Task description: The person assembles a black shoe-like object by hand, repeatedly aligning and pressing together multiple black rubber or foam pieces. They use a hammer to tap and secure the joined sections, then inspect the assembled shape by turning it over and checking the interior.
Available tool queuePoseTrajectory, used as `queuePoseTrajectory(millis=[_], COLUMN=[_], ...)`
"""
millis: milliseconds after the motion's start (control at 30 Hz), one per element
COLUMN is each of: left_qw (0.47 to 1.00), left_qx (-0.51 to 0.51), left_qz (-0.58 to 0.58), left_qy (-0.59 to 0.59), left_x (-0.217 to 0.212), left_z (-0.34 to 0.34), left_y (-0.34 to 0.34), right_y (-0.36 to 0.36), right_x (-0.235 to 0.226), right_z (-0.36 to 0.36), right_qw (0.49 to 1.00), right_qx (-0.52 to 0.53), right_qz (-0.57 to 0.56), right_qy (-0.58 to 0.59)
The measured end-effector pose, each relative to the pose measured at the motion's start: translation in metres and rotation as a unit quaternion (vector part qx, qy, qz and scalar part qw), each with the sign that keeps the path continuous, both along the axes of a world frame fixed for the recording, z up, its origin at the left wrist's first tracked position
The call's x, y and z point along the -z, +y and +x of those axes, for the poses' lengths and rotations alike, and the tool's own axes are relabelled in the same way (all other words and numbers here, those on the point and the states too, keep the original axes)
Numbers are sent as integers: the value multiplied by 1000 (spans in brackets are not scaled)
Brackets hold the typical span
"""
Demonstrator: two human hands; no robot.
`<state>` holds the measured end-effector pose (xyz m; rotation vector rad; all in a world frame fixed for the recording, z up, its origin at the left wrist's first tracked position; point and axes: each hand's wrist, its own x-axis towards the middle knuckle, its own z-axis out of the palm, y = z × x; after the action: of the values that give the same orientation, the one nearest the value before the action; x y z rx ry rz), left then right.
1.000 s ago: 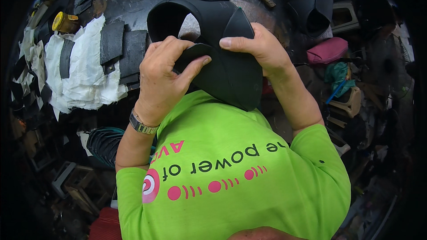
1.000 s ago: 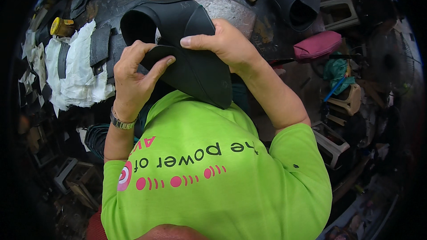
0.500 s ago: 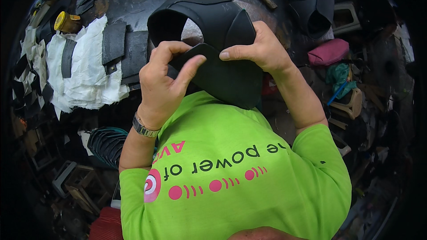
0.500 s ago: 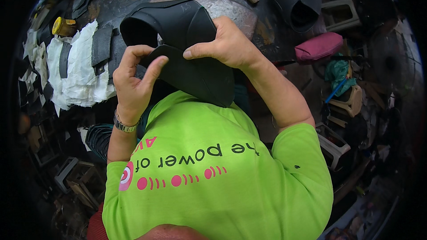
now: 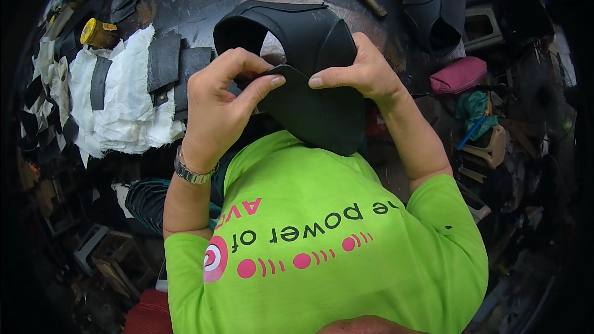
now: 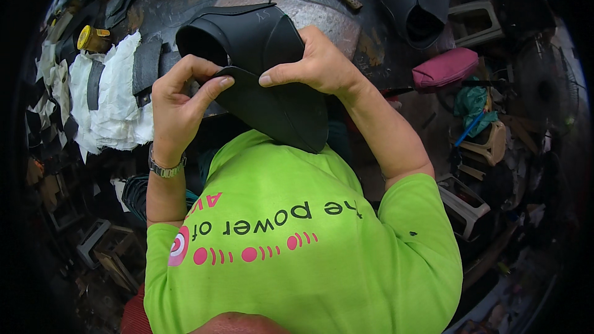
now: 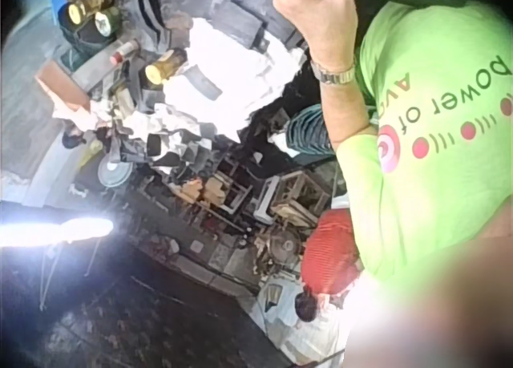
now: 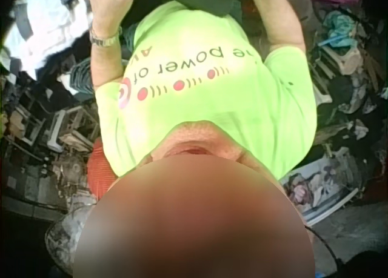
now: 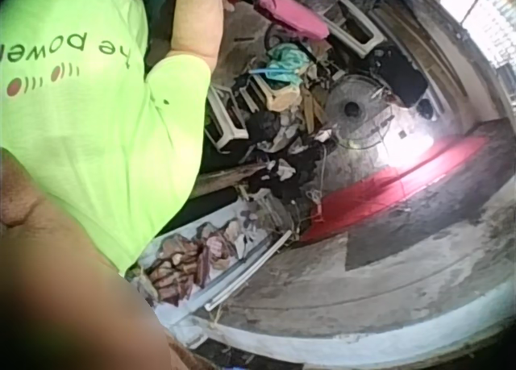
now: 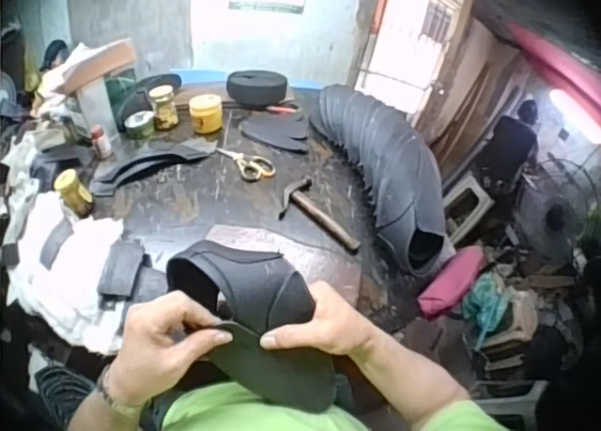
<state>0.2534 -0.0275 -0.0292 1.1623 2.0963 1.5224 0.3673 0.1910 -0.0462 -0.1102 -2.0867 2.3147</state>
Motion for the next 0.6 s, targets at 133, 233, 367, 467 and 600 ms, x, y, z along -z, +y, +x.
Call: queuePoseTrajectory(millis=[133,233,367,467,600], left_qw=[999,995,993,995,996], left_qx=[-1,84,101,95,85], left_qz=[2,-30,-40,-31,-24], left_qy=[-38,-43,-41,-23,-10], left_x=[-3,-7,-6,-3,-2], left_z=[-7,-21,-25,-22,-21], left_y=[3,-1,-3,-2,0], right_y=[-1,-3,-6,-6,-7], right_x=[4,5,6,6,4], right_z=[0,-2,-4,-3,-3], right_qw=[1000,1000,1000,999,1000], right_qx=[-4,-14,-14,-11,-12], right_qz=[-7,-18,-14,-30,-11], right_qy=[9,7,10,8,5])
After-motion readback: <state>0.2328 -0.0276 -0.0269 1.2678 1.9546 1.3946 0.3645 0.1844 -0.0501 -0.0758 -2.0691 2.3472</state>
